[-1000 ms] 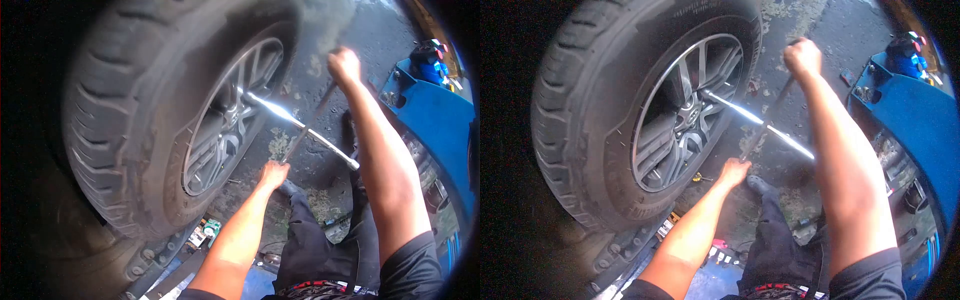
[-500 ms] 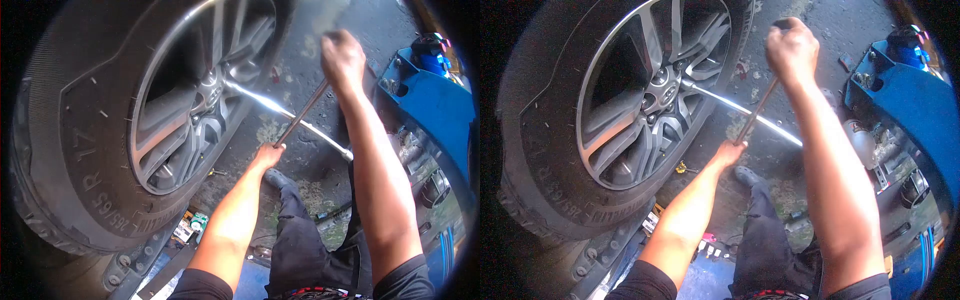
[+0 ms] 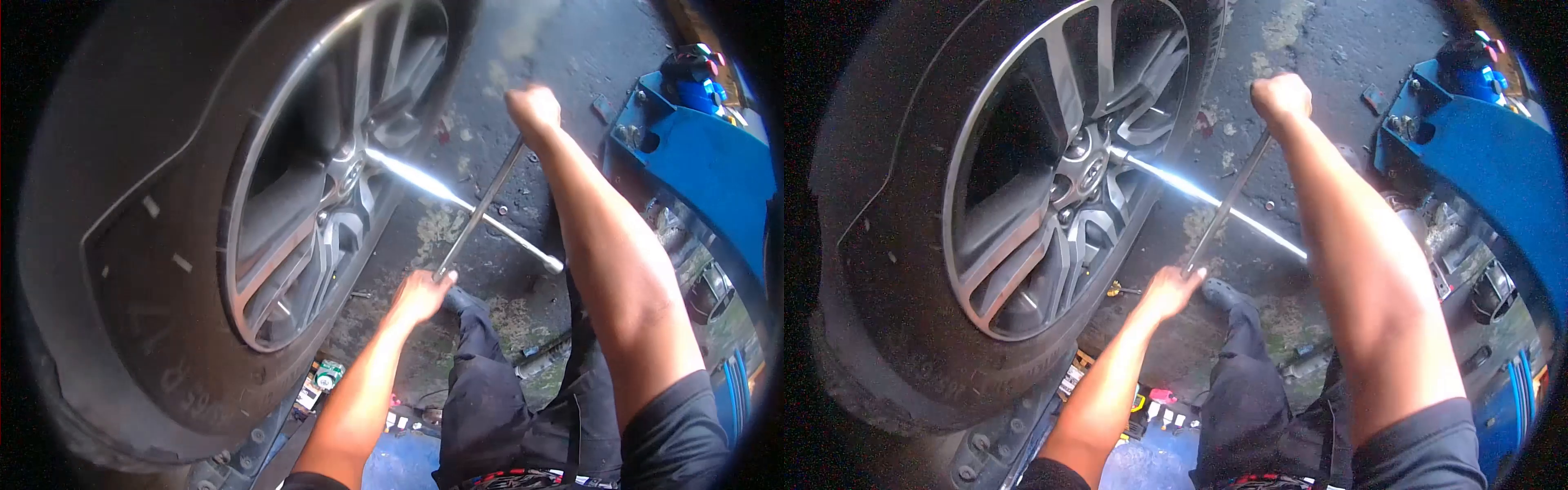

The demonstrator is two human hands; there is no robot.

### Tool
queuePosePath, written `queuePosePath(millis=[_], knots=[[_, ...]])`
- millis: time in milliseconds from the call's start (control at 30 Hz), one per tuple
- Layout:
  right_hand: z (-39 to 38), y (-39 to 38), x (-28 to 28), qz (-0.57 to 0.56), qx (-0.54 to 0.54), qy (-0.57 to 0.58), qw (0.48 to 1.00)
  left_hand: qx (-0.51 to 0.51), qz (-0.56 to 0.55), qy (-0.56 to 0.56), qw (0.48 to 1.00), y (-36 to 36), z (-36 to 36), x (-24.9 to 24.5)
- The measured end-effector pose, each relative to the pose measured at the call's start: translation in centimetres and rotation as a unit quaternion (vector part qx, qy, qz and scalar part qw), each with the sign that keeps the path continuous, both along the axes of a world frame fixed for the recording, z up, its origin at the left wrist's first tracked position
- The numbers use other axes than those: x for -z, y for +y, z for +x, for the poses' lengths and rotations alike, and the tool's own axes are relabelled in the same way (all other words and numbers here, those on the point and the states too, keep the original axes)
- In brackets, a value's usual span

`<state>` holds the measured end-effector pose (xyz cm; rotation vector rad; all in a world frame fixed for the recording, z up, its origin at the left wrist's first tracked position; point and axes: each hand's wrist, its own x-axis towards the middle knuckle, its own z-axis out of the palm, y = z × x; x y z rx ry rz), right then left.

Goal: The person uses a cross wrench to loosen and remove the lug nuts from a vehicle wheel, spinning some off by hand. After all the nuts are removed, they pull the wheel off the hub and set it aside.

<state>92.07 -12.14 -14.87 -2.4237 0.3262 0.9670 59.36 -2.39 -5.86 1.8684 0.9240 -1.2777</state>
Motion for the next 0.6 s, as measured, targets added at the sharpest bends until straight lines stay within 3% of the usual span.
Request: queuePosePath(millis=[67, 133, 267, 300, 400, 500, 600], knots=[[0.2, 0.5, -1.0, 0.103, 0.099, -0.044, 0.989, -0.018, -0.015, 0.021, 1.000, 0.1, 1.3, -1.3], [0.1, 0.5, -2.5, 0.138, 0.099, -0.077, 0.982, -0.001, 0.024, 0.014, 1.000, 0.6, 2.4, -0.8], [-0.3, 0.5, -2.7, 0.145, 0.069, -0.138, 0.977, 0.011, -0.005, 0.008, 1.000, 1.4, 0.0, 1.2], [-0.1, 0.8, -1.8, 0.138, 0.087, -0.129, 0.978, -0.053, -0.086, 0.081, 0.992, 1.6, 2.3, -1.1], [1.4, 1.2, 1.1, 0.082, 0.084, -0.010, 0.993, -0.132, -0.062, 0.091, 0.985, 0.6, 2.3, -2.0], [2.1, 1.6, 0.4, 0.012, 0.057, 0.032, 0.998, -0.119, -0.030, 0.110, 0.986, 0.4, 3.5, -3.8], [2.1, 2.1, -0.9, 0.027, 0.151, 0.045, 0.987, -0.049, 0.043, 0.145, 0.987, -0.5, 4.1, -3.0]])
